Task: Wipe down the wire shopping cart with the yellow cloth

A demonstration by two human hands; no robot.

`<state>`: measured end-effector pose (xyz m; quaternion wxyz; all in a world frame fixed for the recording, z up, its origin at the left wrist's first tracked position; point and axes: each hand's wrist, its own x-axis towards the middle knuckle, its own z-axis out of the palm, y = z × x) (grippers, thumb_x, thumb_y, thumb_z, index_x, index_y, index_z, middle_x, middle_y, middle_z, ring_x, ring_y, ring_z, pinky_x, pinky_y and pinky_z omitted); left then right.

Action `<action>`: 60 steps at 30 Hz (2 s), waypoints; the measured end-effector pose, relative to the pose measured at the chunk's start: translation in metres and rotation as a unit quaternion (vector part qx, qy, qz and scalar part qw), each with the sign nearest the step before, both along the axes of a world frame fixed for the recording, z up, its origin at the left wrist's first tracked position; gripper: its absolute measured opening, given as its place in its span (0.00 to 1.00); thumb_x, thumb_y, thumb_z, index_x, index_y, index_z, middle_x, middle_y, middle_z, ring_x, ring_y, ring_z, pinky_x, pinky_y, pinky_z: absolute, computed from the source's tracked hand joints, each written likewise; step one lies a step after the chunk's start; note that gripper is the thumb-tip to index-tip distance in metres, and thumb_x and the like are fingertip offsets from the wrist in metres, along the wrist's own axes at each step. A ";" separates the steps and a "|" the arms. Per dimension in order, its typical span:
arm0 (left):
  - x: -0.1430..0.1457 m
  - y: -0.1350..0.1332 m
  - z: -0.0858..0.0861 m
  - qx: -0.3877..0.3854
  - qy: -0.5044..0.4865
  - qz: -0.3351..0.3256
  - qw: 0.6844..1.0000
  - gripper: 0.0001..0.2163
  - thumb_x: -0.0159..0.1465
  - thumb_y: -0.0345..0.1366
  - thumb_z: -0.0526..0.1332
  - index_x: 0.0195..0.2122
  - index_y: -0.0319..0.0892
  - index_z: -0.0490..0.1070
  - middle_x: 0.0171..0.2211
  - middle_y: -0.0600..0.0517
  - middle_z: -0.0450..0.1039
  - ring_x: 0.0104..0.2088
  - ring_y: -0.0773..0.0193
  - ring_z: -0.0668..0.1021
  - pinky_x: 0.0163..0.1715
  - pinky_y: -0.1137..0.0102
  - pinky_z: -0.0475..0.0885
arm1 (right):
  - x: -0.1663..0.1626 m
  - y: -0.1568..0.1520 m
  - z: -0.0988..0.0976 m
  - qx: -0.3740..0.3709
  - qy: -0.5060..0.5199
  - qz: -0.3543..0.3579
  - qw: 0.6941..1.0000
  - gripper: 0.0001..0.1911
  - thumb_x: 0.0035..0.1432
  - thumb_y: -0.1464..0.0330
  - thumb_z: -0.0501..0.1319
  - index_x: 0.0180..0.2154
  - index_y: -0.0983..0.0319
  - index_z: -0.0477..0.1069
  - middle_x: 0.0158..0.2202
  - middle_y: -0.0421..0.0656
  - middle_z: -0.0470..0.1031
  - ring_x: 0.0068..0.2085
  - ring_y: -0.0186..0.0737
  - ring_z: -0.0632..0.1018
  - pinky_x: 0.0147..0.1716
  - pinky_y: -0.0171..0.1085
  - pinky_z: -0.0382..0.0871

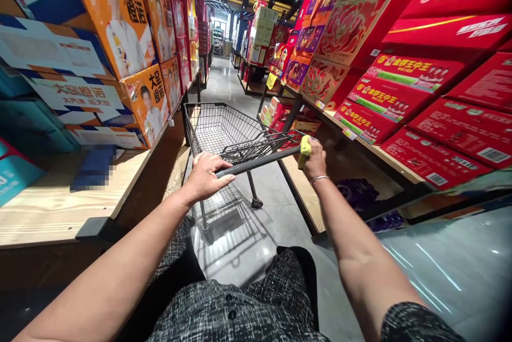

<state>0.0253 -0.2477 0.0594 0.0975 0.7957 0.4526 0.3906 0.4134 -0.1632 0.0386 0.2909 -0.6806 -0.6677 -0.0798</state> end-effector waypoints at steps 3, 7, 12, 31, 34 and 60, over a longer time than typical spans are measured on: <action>0.001 -0.002 0.002 -0.003 0.009 -0.007 1.000 0.11 0.57 0.46 0.67 0.37 0.46 0.80 0.32 0.51 0.77 0.40 0.55 0.73 0.50 0.56 0.62 | 0.037 0.022 0.041 -0.129 -0.082 0.016 0.988 0.30 0.59 0.68 0.53 0.64 0.56 0.62 0.64 0.47 0.63 0.55 0.49 0.69 0.54 0.43 0.64; 0.003 -0.006 0.004 -0.010 0.025 -0.009 1.000 0.13 0.57 0.47 0.66 0.38 0.47 0.80 0.32 0.51 0.77 0.40 0.55 0.73 0.50 0.56 0.61 | 0.040 0.052 0.087 -0.281 -0.167 0.040 0.944 0.23 0.55 0.70 0.57 0.53 0.60 0.73 0.49 0.47 0.77 0.43 0.43 0.75 0.43 0.36 0.66; 0.009 -0.009 0.003 0.003 0.010 -0.001 1.000 0.12 0.61 0.48 0.62 0.36 0.47 0.80 0.32 0.50 0.77 0.40 0.55 0.74 0.49 0.55 0.61 | 0.000 0.064 0.101 -0.350 -0.239 0.050 0.904 0.20 0.53 0.71 0.57 0.48 0.60 0.76 0.42 0.46 0.79 0.37 0.41 0.76 0.33 0.34 0.64; -0.029 0.048 -0.009 0.043 -0.008 0.162 0.986 0.21 0.62 0.32 0.50 0.54 0.41 0.72 0.50 0.44 0.74 0.53 0.49 0.69 0.58 0.53 0.62 | -0.116 0.027 0.100 -0.265 -0.238 0.102 0.929 0.19 0.55 0.61 0.54 0.43 0.59 0.78 0.43 0.49 0.80 0.42 0.46 0.78 0.34 0.36 0.65; -0.033 0.049 -0.002 0.007 0.031 0.198 0.980 0.21 0.64 0.34 0.50 0.57 0.44 0.71 0.53 0.45 0.72 0.56 0.47 0.66 0.56 0.51 0.63 | -0.157 0.021 0.104 -0.273 -0.238 0.137 0.922 0.19 0.55 0.60 0.56 0.43 0.58 0.78 0.43 0.47 0.80 0.41 0.46 0.79 0.34 0.36 0.67; -0.045 0.060 0.000 -0.001 0.102 0.211 0.972 0.17 0.68 0.36 0.50 0.51 0.44 0.74 0.47 0.47 0.77 0.52 0.50 0.69 0.54 0.57 0.69 | -0.047 0.050 0.086 -0.279 -0.143 0.044 0.948 0.30 0.63 0.48 0.51 0.54 0.59 0.73 0.48 0.47 0.79 0.44 0.44 0.78 0.39 0.36 0.66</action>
